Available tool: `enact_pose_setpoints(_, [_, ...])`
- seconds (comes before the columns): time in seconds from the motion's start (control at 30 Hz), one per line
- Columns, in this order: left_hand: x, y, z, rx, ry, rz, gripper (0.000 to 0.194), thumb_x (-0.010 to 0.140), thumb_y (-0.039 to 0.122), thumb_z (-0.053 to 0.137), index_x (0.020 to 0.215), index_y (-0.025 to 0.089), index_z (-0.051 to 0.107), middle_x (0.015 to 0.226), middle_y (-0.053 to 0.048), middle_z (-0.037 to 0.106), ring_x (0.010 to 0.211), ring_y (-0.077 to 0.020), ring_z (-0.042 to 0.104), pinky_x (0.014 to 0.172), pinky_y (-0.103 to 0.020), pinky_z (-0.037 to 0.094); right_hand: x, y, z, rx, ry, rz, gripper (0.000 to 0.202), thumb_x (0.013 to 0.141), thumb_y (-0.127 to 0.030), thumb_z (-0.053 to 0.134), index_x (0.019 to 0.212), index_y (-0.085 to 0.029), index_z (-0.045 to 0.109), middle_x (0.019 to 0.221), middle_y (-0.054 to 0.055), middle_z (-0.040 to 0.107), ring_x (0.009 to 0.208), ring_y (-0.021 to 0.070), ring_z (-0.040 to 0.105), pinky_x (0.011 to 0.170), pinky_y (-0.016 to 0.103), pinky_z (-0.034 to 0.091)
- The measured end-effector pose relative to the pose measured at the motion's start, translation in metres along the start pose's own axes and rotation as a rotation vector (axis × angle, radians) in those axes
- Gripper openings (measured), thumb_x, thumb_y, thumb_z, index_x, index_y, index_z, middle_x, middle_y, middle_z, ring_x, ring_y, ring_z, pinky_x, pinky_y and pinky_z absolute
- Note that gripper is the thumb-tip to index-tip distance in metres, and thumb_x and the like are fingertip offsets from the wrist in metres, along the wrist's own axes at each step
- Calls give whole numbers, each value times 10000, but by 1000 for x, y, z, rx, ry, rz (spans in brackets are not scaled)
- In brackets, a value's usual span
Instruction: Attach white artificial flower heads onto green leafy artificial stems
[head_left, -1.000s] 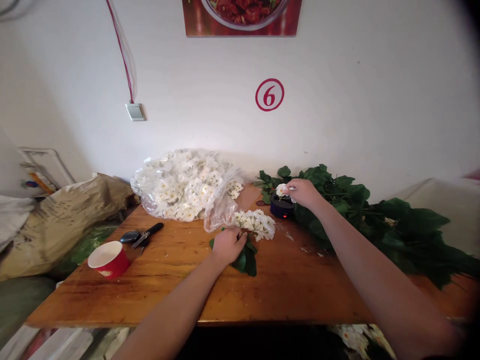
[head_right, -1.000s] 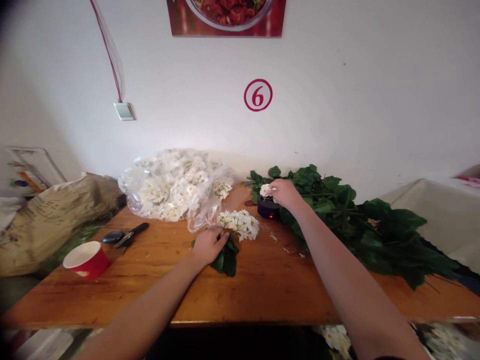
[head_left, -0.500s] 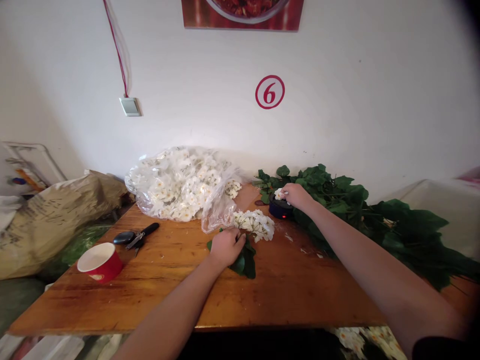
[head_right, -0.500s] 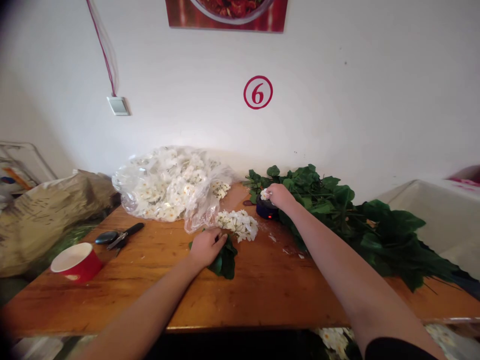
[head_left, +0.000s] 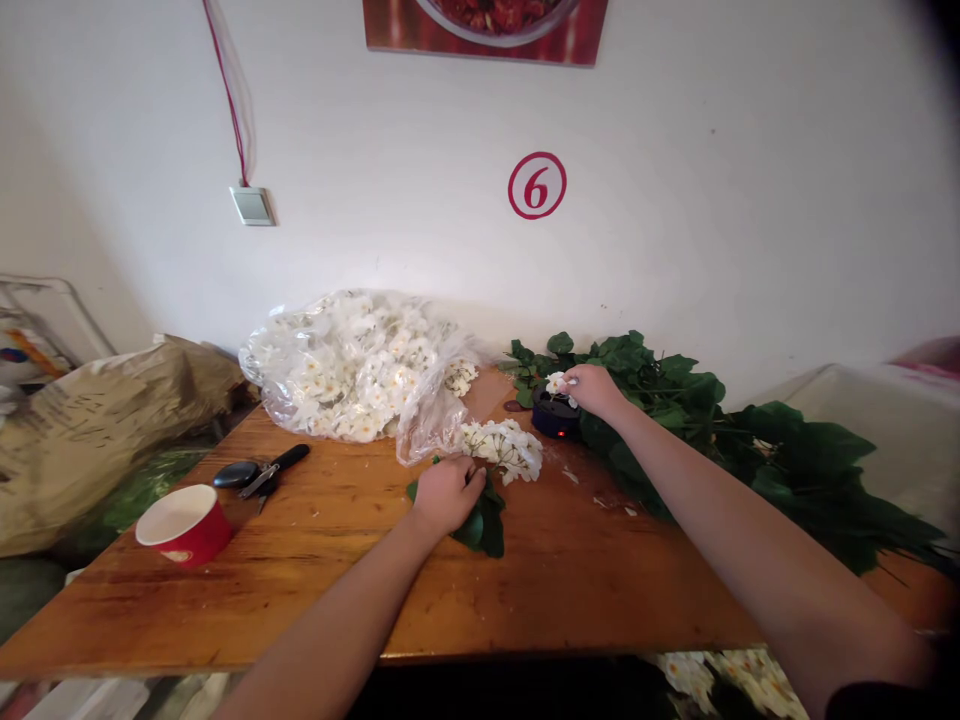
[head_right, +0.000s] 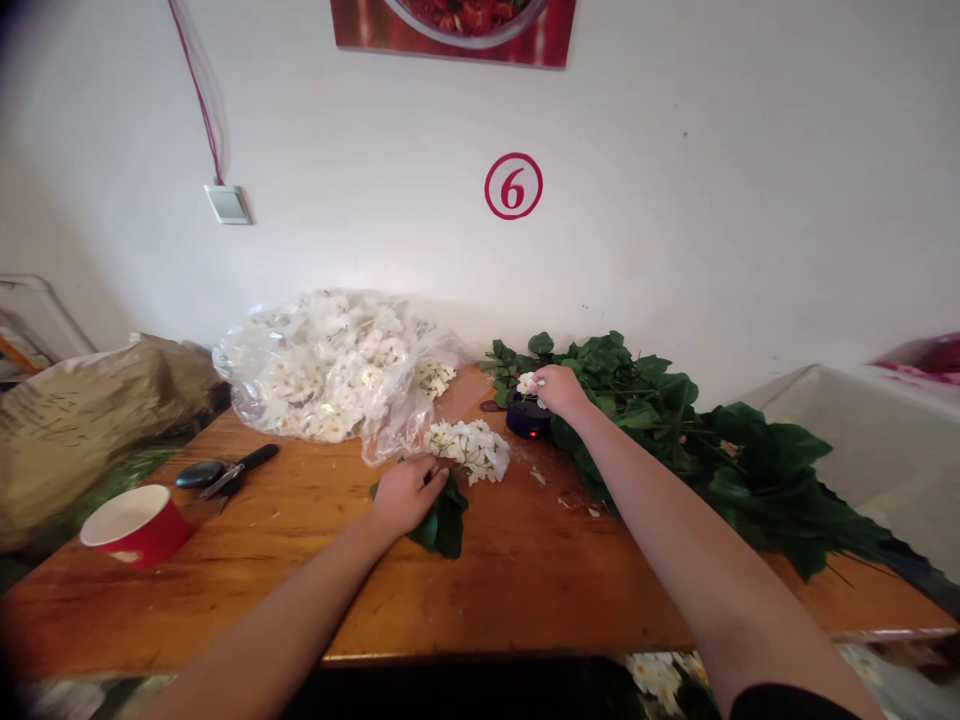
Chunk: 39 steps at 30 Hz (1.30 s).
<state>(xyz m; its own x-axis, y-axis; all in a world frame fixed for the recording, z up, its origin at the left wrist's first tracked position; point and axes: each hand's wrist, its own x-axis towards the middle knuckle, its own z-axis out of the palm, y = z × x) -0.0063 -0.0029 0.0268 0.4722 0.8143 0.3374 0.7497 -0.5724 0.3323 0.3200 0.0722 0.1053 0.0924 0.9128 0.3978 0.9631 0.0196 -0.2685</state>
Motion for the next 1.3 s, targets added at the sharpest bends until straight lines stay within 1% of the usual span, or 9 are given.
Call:
enact_pose_setpoints(0.23, [-1,-1,2,-6,6,-2,328,938,396,412,703,190,512,774,-31,608,768,-169,571,657,-264,334,-4,-10,12,70,27,51,159,731,-264,691,826,-158,760,909,76,738,825,204,660,693,250,449])
enact_pose_setpoints(0.43, [-1,1,-1,-32,2,-8,302,919,363,429,680,190,495,763,-31,605,761,-171,565,654,-268,329,-11,-25,6,126,87,57,172,743,-293,659,808,-168,758,892,67,738,817,211,653,693,261,442])
enact_pose_setpoints(0.5, [-2,1,-1,-52,7,-14,284,905,343,441,670,190,481,756,-28,600,751,-167,560,644,-266,324,-20,-34,5,234,129,87,203,737,-329,666,811,-161,754,836,63,733,765,211,645,673,271,441])
enact_pose_setpoints(0.63, [-3,0,1,-89,20,-25,231,849,282,488,642,187,446,728,-16,577,718,-157,542,615,-261,308,-53,-65,11,677,200,144,317,703,-426,705,860,-153,737,743,43,710,650,188,608,605,276,434])
enact_pose_setpoints(0.77, [-5,-1,3,-130,54,-6,201,801,242,511,630,186,421,700,-10,544,699,-150,522,617,-255,311,-93,-98,31,894,127,21,287,711,-434,709,828,-172,724,841,53,714,719,187,619,651,289,462])
enact_pose_setpoints(0.87, [-6,0,4,-156,69,0,192,791,233,508,633,187,409,699,-8,532,698,-147,516,627,-251,323,-112,-112,47,904,77,-45,207,716,-383,712,776,-185,717,878,64,713,820,211,641,738,317,482])
enact_pose_setpoints(0.97, [-6,0,4,-162,72,11,183,783,217,504,636,188,399,707,-8,525,716,-148,522,643,-249,336,-119,-116,56,875,55,-91,173,735,-364,698,783,-198,721,912,71,709,874,222,645,782,333,483])
enact_pose_setpoints(1.07, [-4,1,5,-169,73,16,179,778,202,500,635,189,393,702,-6,516,712,-145,521,643,-249,340,-119,-113,57,851,51,-121,156,742,-353,689,773,-204,723,921,73,702,876,224,644,768,331,483])
enact_pose_setpoints(1.3, [-2,1,8,-162,77,13,178,775,203,500,631,188,395,701,-4,507,688,-137,500,623,-250,319,-117,-106,51,815,55,-93,106,737,-305,677,749,-212,724,878,60,700,826,209,641,741,319,476])
